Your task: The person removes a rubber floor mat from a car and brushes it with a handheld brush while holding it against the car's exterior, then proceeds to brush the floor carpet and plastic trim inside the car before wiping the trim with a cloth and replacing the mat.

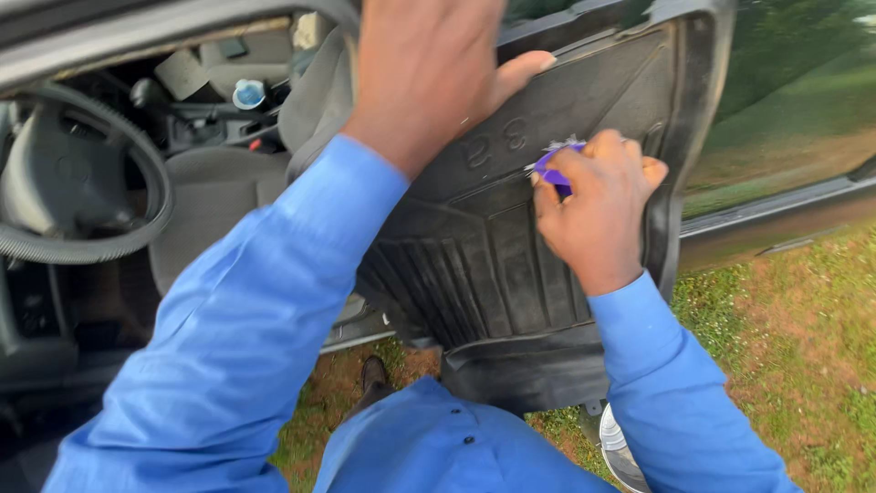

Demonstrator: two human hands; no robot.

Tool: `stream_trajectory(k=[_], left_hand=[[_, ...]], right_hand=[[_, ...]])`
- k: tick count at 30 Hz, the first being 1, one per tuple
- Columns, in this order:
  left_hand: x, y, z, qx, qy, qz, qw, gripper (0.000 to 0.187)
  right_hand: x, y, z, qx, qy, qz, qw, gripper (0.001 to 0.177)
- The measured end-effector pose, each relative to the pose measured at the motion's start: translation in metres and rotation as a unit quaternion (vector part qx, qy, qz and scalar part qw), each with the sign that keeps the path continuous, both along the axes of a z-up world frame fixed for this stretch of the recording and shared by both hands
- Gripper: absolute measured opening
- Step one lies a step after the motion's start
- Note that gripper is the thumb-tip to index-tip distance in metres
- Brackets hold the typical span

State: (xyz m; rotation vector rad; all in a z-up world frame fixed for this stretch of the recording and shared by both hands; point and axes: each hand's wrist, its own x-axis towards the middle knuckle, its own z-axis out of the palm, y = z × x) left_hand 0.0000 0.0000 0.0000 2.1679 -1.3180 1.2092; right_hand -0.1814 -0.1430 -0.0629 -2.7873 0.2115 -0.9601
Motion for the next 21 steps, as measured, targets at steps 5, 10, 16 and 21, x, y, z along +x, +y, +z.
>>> stream_trajectory(k=[5,10,16,21], left_hand=[[-0.046,0.136,-0.01,-0.173,0.171,0.051,0.969,0.067],[-0.073,0.149,-0.08,-0.379,0.602,-0.176,0.68,0.047],[-0.076,0.121,-0.133,-0.486,0.617,-0.125,0.606,0.043],[-0.08,0.112,-0.108,-0.497,0.611,-0.174,0.591,0.045]], right_hand=[[-0.001,-0.009,-0.008,-0.008,-0.007,0.023,1.0,0.016],[-0.002,-0.01,-0.014,-0.001,-0.017,0.021,1.0,0.015],[-0.008,0.024,-0.028,0.071,-0.031,0.018,0.997,0.019],[0.009,0.1,-0.007,0.143,-0.039,0.11,0.983,0.017]])
